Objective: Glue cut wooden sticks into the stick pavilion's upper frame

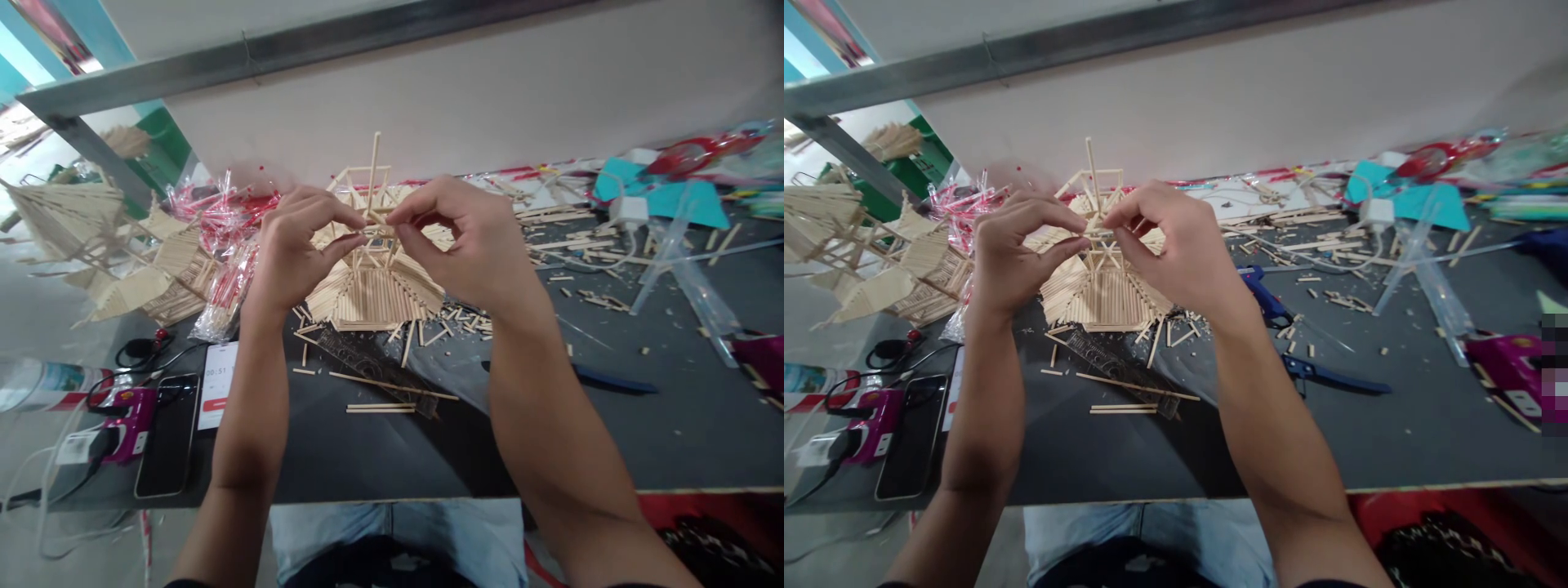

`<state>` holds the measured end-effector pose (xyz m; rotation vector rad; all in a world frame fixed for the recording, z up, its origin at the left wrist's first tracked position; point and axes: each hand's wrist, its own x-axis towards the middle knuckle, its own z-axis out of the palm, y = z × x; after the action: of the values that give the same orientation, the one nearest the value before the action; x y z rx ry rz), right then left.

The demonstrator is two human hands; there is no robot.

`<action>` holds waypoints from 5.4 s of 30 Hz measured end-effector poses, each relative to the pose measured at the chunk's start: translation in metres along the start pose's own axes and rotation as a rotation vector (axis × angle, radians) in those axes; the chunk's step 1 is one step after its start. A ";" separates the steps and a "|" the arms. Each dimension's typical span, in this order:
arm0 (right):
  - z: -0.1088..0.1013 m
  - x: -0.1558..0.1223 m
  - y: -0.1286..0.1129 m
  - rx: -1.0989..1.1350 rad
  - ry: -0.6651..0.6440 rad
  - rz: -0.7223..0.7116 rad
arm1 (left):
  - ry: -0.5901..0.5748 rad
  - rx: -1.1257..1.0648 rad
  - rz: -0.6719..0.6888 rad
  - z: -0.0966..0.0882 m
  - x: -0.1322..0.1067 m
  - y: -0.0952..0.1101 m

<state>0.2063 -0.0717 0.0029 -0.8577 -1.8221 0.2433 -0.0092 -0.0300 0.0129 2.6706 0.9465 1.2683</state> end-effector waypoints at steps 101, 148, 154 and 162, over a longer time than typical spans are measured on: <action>0.008 -0.008 0.004 -0.085 0.082 0.093 | -0.027 -0.280 -0.004 -0.003 -0.003 -0.011; 0.012 -0.007 0.007 -0.061 0.066 0.091 | -0.099 0.081 -0.003 -0.040 -0.006 -0.001; 0.012 -0.008 0.007 -0.056 0.050 0.118 | -0.134 0.122 -0.002 -0.041 -0.007 0.000; 0.013 -0.009 0.008 -0.060 0.056 0.119 | -0.095 0.128 0.112 -0.018 -0.002 0.010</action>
<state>0.1998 -0.0687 -0.0131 -1.0073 -1.7365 0.2386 -0.0184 -0.0432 0.0262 2.8904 0.9078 1.1237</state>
